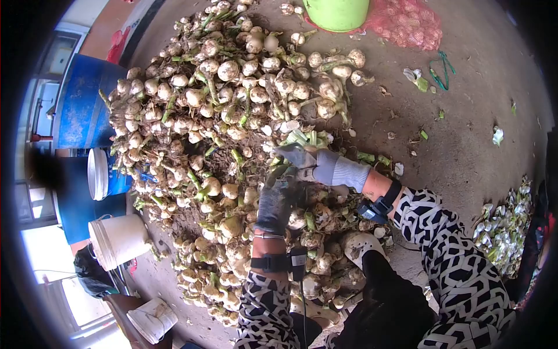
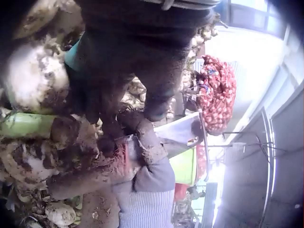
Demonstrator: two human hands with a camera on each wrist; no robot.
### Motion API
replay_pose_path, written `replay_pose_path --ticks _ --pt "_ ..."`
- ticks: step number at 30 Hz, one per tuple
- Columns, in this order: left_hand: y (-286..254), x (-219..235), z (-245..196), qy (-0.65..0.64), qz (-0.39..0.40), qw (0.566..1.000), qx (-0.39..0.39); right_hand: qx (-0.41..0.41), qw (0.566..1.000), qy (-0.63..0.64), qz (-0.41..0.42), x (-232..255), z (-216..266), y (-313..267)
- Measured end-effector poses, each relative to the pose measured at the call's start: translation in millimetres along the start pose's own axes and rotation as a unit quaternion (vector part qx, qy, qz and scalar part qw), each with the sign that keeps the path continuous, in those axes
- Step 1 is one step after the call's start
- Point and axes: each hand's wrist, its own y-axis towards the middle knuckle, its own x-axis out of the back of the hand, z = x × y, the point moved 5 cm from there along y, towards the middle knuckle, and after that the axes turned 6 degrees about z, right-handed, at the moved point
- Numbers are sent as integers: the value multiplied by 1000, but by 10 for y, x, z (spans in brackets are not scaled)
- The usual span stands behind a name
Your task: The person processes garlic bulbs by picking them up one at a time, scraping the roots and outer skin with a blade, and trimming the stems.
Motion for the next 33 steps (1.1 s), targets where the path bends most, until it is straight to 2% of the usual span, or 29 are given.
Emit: replay_pose_path --ticks 1,5,6,7,8,9,10,11,13,15,17,18,19,20,21,23,24,25,26,27,28,29,30,31,32,33 --pt "-8 -55 -9 -68 29 996 56 -63 995 73 37 -38 -45 -68" --pt "-21 -110 -59 -53 53 995 71 -59 997 42 1 -128 48 -286" --pt "-54 -225 108 -303 28 940 154 -59 993 103 18 -87 66 -369" --pt "-57 -270 129 -531 4 816 227 -61 984 164 35 -62 60 -447" --pt "-41 -269 181 -525 9 794 305 40 992 117 -33 -17 64 -468" --pt "-38 -235 168 -527 15 793 306 34 992 119 -35 39 -29 -587" --pt "-13 98 69 -208 -63 932 290 -44 978 198 -55 219 36 -751" --pt "32 360 -159 136 -131 954 233 -122 951 274 -74 325 2 -898" --pt "259 434 -478 139 -149 976 82 -193 936 272 -112 465 -256 -1116" --pt "517 188 -760 179 -43 982 28 -200 930 273 -142 512 -285 -1226" --pt "704 -310 -748 259 151 953 46 -238 926 233 -179 545 -412 -1307" --pt "769 -556 -663 257 152 954 40 -209 920 270 -193 533 -440 -1330" --pt "819 -834 -533 326 178 927 58 -213 918 270 -198 541 -448 -1360" --pt "849 -930 -512 395 201 893 75 -232 914 260 -210 548 -457 -1394" --pt "852 -979 -504 396 201 893 70 -248 909 250 -221 570 -462 -1417" --pt "818 -817 -576 348 168 922 33 -244 918 235 -208 561 -472 -1416" --pt "805 -666 -623 265 172 947 53 -154 938 176 -254 586 -391 -1424" --pt "789 -580 -661 268 173 947 46 -66 945 114 -299 637 -247 -1445" --pt "761 -464 -658 194 133 969 81 -96 957 114 -248 627 -228 -1461" --pt "717 -370 -594 120 92 982 115 -96 956 117 -253 647 -157 -1476" --pt "632 -279 -524 9 59 994 93 -60 963 39 -259 657 -23 -1474" --pt "490 -133 -536 -315 8 947 69 -20 964 -41 -262 664 128 -1467" --pt "392 -12 -555 -374 -6 925 62 -55 965 -150 -208 654 222 -1473" --pt "302 82 -572 -432 -19 900 57 -49 965 -148 -209 677 360 -1462" --pt "232 126 -613 -490 -21 871 32 4 961 -198 -191 657 570 -1423" --pt "159 195 -619 -461 -34 887 -5 57 952 -248 -172 616 750 -1389"
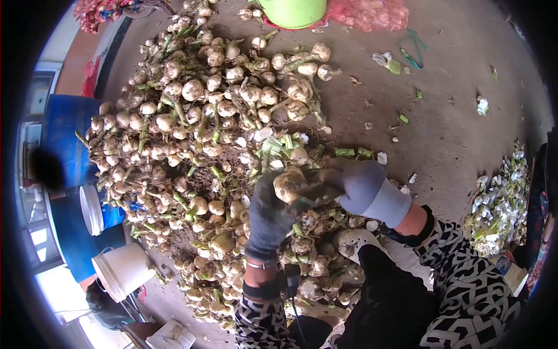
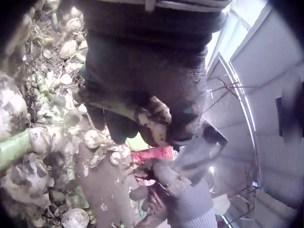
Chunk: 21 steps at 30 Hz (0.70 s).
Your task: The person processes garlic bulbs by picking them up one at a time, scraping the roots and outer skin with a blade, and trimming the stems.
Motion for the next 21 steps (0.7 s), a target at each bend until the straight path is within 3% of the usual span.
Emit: replay_pose_path --ticks 1,6,8,9,12,14,16,17,18,19,20,21 --pt "-58 -8 -105 -14 -8 1000 5 23 998 -63 12 -5 108 33" --pt "-247 -76 -260 -4 -62 998 3 21 994 -106 35 2 292 62" --pt "-291 -107 -254 54 -73 995 44 41 991 -120 36 13 337 28" --pt "-302 -176 -276 -12 -103 994 43 41 991 -120 34 4 334 18" --pt "-360 -186 -217 62 -95 993 13 20 994 -103 43 -66 268 -16" --pt "-384 -237 -324 45 -94 994 -14 55 996 -74 20 -83 292 -33" --pt "-506 -311 -362 -82 -106 988 79 37 996 -80 27 -326 12 -18" --pt "-821 -371 -131 -137 -50 983 113 -76 981 -111 139 -619 -406 84" --pt "-681 -540 -642 -76 63 995 24 -196 940 -132 245 -818 -664 36" --pt "-660 -583 -694 -140 63 988 5 -196 942 -126 243 -770 -554 -11" --pt "-622 -629 -680 -209 39 977 -24 -213 959 95 158 -565 -438 -6" --pt "-659 -542 -606 -228 -43 972 33 -237 912 324 79 -509 -343 -123"
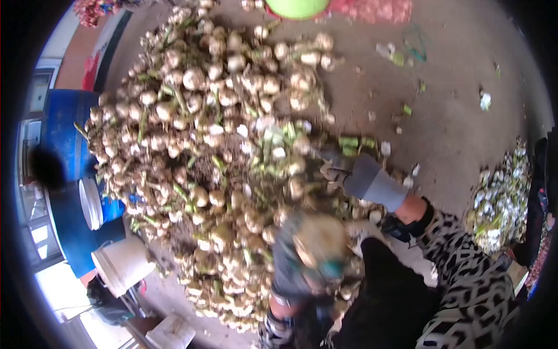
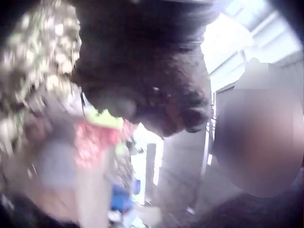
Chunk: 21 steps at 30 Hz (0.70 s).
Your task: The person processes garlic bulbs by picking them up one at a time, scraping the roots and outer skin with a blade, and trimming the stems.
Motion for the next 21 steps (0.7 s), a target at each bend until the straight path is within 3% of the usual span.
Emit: replay_pose_path --ticks 1,2,3,4,5,7,8,9,10,11,13,15,16,17,18,19,20,21 --pt "-10 151 8 -15 -70 997 42 36 989 123 73 -110 -8 -84" --pt "60 288 51 73 -27 997 -11 55 984 145 85 -88 153 -158" --pt "153 325 65 228 48 967 -106 68 979 167 99 -139 293 -305" --pt "188 307 -73 410 57 903 -118 40 953 297 40 -230 143 -306" --pt "209 275 -177 577 62 804 -127 38 954 296 43 -231 142 -326" --pt "176 276 -180 575 39 811 -100 74 982 171 9 -174 199 -316" --pt "159 317 -78 313 6 949 28 76 982 171 11 -192 221 -301" --pt "90 285 96 17 -26 988 154 144 982 124 -14 -192 320 -315" --pt "87 396 188 103 -76 990 53 211 974 76 -39 -178 432 -336" --pt "69 390 192 151 -98 983 37 279 958 24 -65 -131 577 -373" --pt "70 340 198 77 -48 996 -4 242 970 -34 -19 45 634 -356" --pt "41 310 100 164 -29 984 -66 247 931 -267 -11 63 562 -242" --pt "71 358 23 282 8 954 -100 144 955 -251 58 3 272 -33" --pt "98 309 -72 250 37 956 -149 63 926 -362 88 -8 -32 216" --pt "176 262 -196 287 41 944 -156 -19 878 -466 113 67 -236 461" --pt "239 245 -280 322 37 932 -160 -39 905 -421 51 237 -237 619" --pt "285 396 -164 227 32 964 -136 -61 927 -371 -2 368 -201 716" --pt "267 591 -118 443 -23 896 -11 -58 941 -326 -75 508 -158 817"
